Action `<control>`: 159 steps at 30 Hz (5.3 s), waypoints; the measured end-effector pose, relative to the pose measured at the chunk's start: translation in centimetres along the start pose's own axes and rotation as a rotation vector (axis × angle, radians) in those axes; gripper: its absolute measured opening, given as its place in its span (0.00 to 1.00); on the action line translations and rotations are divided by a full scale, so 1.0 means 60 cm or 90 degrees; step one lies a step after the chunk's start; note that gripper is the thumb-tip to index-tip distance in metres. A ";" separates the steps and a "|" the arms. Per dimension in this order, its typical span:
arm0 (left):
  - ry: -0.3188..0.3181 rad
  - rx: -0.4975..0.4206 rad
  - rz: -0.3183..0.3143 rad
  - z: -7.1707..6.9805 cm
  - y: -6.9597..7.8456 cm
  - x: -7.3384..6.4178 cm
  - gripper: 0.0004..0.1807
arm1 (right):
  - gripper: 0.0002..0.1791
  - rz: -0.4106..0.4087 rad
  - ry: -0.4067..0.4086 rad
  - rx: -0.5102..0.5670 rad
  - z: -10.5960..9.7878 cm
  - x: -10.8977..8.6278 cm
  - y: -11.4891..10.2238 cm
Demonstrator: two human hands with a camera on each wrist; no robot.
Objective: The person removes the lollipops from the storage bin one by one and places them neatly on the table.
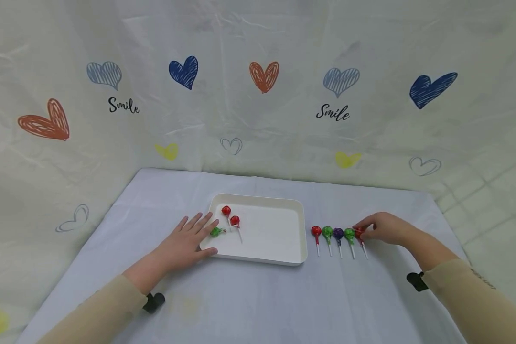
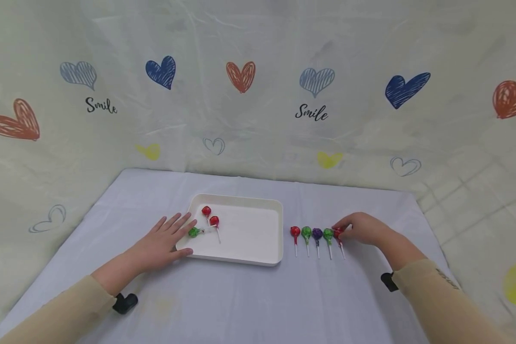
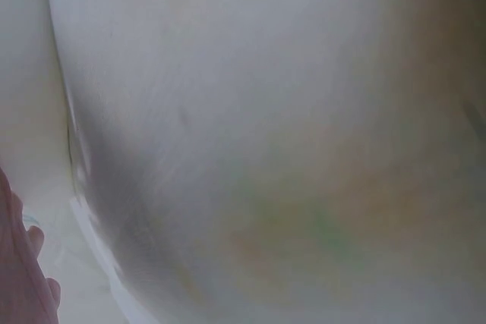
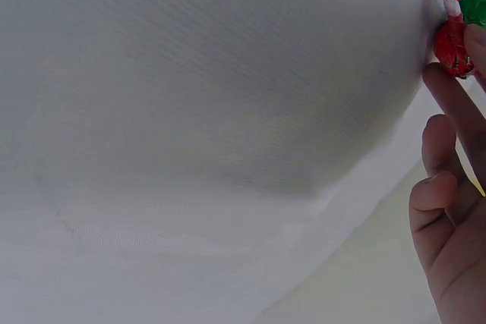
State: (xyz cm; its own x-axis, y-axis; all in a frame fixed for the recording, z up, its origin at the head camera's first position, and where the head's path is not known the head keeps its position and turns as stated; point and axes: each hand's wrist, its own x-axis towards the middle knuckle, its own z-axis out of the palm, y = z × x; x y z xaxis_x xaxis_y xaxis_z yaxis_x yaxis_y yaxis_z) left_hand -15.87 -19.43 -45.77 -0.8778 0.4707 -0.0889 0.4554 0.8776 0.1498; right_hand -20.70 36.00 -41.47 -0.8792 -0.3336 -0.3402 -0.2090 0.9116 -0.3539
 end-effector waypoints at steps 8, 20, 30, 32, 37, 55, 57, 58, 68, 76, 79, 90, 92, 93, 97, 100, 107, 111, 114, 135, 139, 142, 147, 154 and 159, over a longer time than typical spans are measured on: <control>0.005 -0.002 0.005 -0.004 0.002 -0.002 0.48 | 0.18 0.008 -0.005 0.006 0.002 -0.003 0.004; 0.009 0.002 0.011 -0.001 0.003 0.000 0.48 | 0.23 -0.001 0.016 0.024 -0.022 -0.014 -0.010; 0.017 0.004 0.012 0.002 0.000 0.000 0.48 | 0.23 -0.003 0.026 0.043 -0.041 0.000 -0.033; 0.014 0.003 0.012 0.000 0.002 -0.001 0.48 | 0.23 -0.003 0.021 0.050 -0.043 0.005 -0.041; 0.003 0.005 0.010 -0.008 0.006 -0.001 0.47 | 0.25 -0.018 0.014 0.067 -0.048 0.022 -0.069; -0.012 -0.002 -0.017 -0.001 0.001 0.001 0.50 | 0.21 -0.111 -0.016 0.079 -0.044 0.120 -0.216; -0.017 -0.003 -0.023 -0.001 0.001 0.001 0.51 | 0.20 -0.122 -0.021 0.077 -0.044 0.130 -0.233; -0.019 -0.002 -0.026 -0.002 0.001 0.002 0.51 | 0.20 -0.127 -0.023 0.078 -0.044 0.134 -0.242; -0.004 0.018 -0.045 0.003 -0.014 -0.008 0.50 | 0.20 -0.143 -0.050 0.084 -0.037 0.166 -0.302; -0.007 0.007 -0.052 0.001 -0.016 -0.012 0.50 | 0.20 -0.142 -0.057 0.058 -0.024 0.189 -0.335; -0.005 0.005 -0.055 0.000 -0.016 -0.013 0.50 | 0.21 -0.146 -0.064 0.050 -0.014 0.203 -0.346; 0.007 -0.001 -0.042 0.002 -0.019 -0.014 0.52 | 0.20 -0.173 -0.086 -0.048 0.023 0.233 -0.395; 0.008 -0.006 -0.041 0.002 -0.018 -0.013 0.51 | 0.20 -0.181 -0.087 -0.070 0.029 0.237 -0.405; 0.006 -0.004 -0.042 0.002 -0.019 -0.012 0.51 | 0.20 -0.185 -0.088 -0.081 0.032 0.239 -0.409; 0.001 -0.001 -0.043 0.001 -0.017 -0.011 0.51 | 0.19 -0.200 -0.086 -0.107 0.044 0.247 -0.426; 0.001 -0.001 -0.043 0.000 -0.016 -0.011 0.51 | 0.19 -0.219 -0.082 -0.118 0.051 0.252 -0.436; 0.003 -0.001 -0.042 -0.001 -0.017 -0.011 0.52 | 0.19 -0.237 -0.091 -0.131 0.059 0.258 -0.457; 0.003 -0.001 -0.044 0.003 -0.021 -0.011 0.52 | 0.19 -0.225 -0.101 -0.128 0.066 0.262 -0.464; 0.009 -0.002 -0.043 0.008 -0.025 -0.009 0.52 | 0.18 -0.220 -0.100 -0.132 0.072 0.266 -0.467; 0.015 -0.014 -0.027 -0.002 -0.017 -0.010 0.51 | 0.11 -0.198 -0.124 -0.077 0.070 0.259 -0.451; 0.024 -0.019 -0.023 0.001 -0.020 -0.011 0.52 | 0.13 -0.187 -0.126 -0.069 0.070 0.256 -0.441; 0.024 -0.018 -0.026 0.003 -0.022 -0.011 0.52 | 0.14 -0.180 -0.126 -0.062 0.070 0.254 -0.436; 0.025 -0.012 -0.028 0.007 -0.026 -0.011 0.51 | 0.14 -0.181 -0.122 -0.062 0.071 0.253 -0.432; 0.020 0.000 -0.038 0.011 -0.026 -0.010 0.51 | 0.13 -0.192 -0.111 -0.053 0.060 0.245 -0.429; 0.018 -0.015 -0.039 0.001 -0.017 -0.014 0.51 | 0.15 -0.193 -0.107 -0.050 0.052 0.238 -0.425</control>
State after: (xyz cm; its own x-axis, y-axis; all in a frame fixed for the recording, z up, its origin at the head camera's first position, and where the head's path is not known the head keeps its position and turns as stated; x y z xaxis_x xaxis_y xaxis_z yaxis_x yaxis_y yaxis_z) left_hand -15.60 -20.73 -45.89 -0.9077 0.4135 -0.0709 0.3978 0.9020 0.1679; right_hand -26.58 7.26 -40.00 -0.6909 -0.6206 -0.3708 -0.4872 0.7786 -0.3954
